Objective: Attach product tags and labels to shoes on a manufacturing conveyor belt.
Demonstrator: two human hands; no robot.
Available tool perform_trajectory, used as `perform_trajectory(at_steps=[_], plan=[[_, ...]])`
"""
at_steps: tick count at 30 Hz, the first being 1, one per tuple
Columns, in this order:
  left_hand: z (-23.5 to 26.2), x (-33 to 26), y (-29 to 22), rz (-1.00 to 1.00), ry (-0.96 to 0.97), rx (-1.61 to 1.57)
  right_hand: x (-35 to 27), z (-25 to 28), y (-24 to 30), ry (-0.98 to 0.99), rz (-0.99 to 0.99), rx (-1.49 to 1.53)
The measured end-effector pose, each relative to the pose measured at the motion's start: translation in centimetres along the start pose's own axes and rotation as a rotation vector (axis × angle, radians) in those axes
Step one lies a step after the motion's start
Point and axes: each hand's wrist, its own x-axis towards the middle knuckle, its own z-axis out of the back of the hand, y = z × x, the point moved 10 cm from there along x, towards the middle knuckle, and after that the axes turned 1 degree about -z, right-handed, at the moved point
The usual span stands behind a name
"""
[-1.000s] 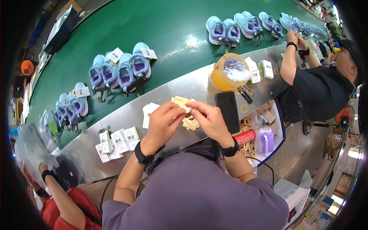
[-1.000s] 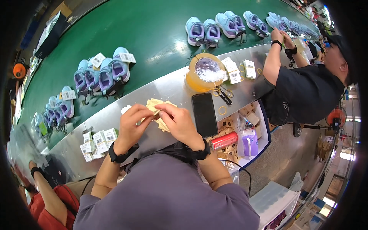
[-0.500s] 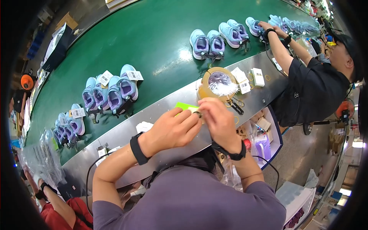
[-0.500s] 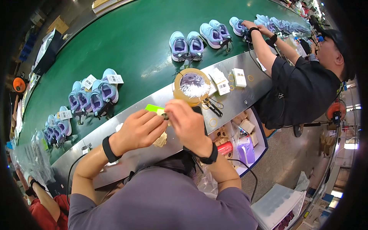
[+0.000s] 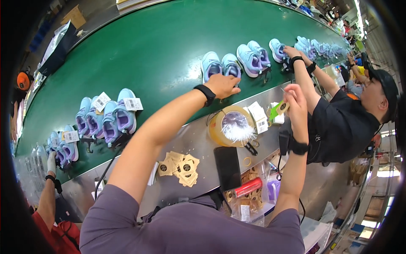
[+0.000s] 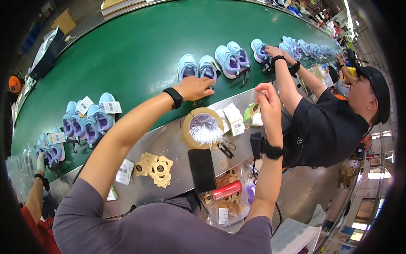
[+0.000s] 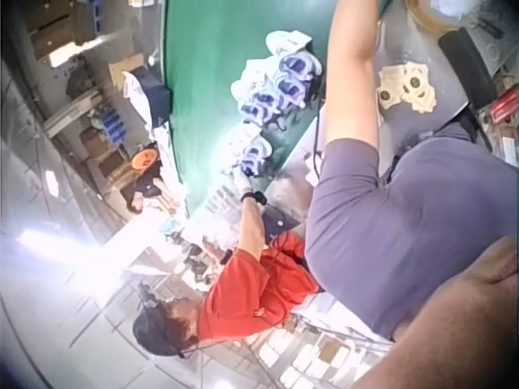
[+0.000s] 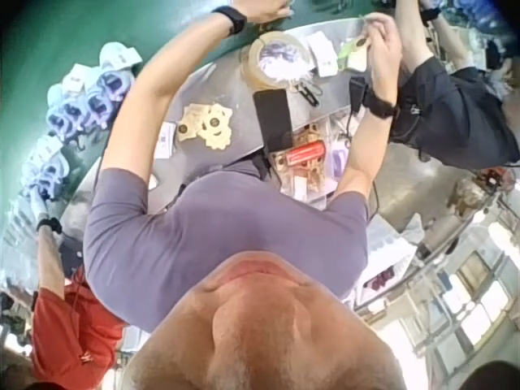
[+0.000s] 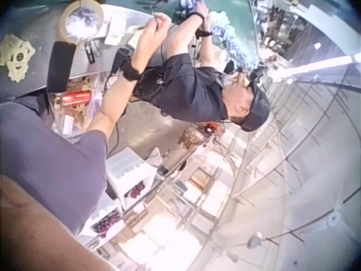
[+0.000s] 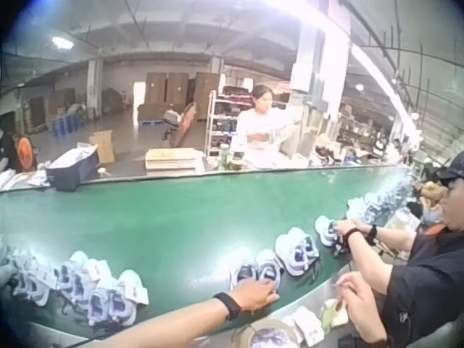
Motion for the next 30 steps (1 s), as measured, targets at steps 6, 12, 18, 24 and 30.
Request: perform_trajectory(at_steps=[6, 12, 18, 24, 30], plan=[[1.3, 0.6, 10.9, 0.064, -0.081, 0.018, 21.3, 0.1, -13.1, 0.089, -0.113, -0.328], [6.4, -13.3, 25.0, 0.322, -0.083, 0.146, 30.8, -11.3, -14.4, 0.153, -0.149, -1.613], [11.5, -26.6, 32.7, 0.423, -0.228, 0.201, 31.2, -25.3, -13.1, 0.146, 0.083, -1.547], [11.5, -34.0, 35.0, 0.399, -0.182, 0.202, 26.2, -36.6, -13.5, 0.437, 0.050, -1.320], [13.0, -38.4, 34.5, 0.376, -0.166, 0.165, 13.7, -55.8, -7.5, 0.929, 0.086, -1.047]])
